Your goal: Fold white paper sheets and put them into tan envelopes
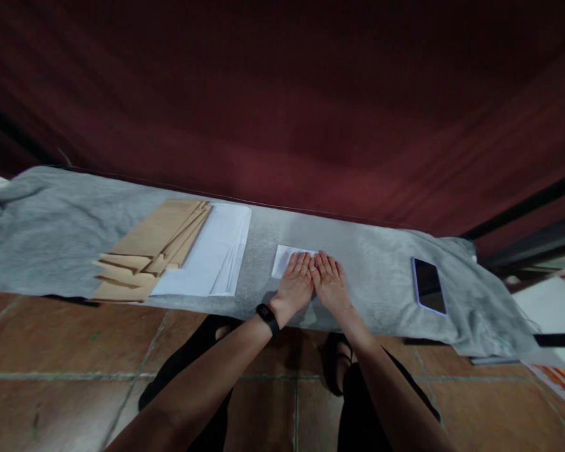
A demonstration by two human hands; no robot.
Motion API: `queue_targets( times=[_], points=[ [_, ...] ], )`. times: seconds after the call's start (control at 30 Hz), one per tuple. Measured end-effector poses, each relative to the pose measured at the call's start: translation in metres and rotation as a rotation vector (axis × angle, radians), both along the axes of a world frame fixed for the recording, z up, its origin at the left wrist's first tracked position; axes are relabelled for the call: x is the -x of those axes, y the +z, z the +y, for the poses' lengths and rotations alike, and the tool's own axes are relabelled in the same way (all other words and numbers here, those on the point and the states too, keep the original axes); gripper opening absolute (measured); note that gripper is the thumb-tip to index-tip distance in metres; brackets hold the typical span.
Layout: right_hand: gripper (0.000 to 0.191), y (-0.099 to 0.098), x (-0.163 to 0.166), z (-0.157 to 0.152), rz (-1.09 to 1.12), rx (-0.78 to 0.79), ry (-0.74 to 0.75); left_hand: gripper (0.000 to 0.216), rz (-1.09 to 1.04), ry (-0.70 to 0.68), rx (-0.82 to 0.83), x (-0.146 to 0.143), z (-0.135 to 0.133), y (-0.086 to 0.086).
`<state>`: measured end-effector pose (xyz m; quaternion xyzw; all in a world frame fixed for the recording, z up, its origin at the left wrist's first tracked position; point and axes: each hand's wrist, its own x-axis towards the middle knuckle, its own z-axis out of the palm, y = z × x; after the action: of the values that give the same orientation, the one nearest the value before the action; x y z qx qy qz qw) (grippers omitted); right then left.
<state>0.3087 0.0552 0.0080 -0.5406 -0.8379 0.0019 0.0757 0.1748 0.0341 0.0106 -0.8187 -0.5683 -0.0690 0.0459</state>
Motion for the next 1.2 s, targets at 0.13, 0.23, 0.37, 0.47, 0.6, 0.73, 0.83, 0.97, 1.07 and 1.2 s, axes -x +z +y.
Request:
queue_targets(
  times=[0.13,0.23,0.37,0.47,0.6,0.73,0.83,0.97,1.07,1.2],
  points=[
    [0.055,-0.001,-0.001,0.000,0.012,-0.005,-0.017,0.053,-0.012,0.013,0.001,0.000,-0.001,0.001],
    [0.054,-0.001,-0.001,0.001,0.013,0.003,-0.008,0.054,-0.043,0.024,0.019,0.002,-0.002,0.001],
    [0.053,-0.001,-0.001,0.000,0.024,0.017,-0.020,0.054,-0.080,0.030,0.040,0.005,-0.004,0.000],
    [0.054,-0.002,-0.001,0.001,0.020,0.011,-0.022,0.055,-0.080,0.025,0.039,0.006,-0.005,0.001],
    [0.054,-0.004,-0.004,0.002,0.030,0.004,-0.010,0.055,-0.057,0.010,0.046,0.005,-0.004,0.003],
    [0.054,-0.006,-0.009,0.005,0.044,-0.026,-0.004,0.055,-0.048,0.009,0.042,0.002,-0.002,0.002],
    [0.055,-0.009,-0.011,0.006,0.053,-0.029,-0.015,0.056,-0.045,0.009,0.043,0.002,-0.002,0.001],
    [0.055,-0.011,-0.011,0.007,0.056,-0.025,-0.026,0.057,-0.052,0.009,0.047,0.002,-0.001,0.002],
    [0.054,-0.010,-0.010,0.007,0.050,-0.013,-0.035,0.056,-0.051,0.013,0.048,0.001,-0.002,0.004],
    [0.054,-0.007,-0.009,0.007,0.053,0.000,-0.046,0.055,-0.051,0.013,0.057,0.001,-0.002,0.005]
  ],
)
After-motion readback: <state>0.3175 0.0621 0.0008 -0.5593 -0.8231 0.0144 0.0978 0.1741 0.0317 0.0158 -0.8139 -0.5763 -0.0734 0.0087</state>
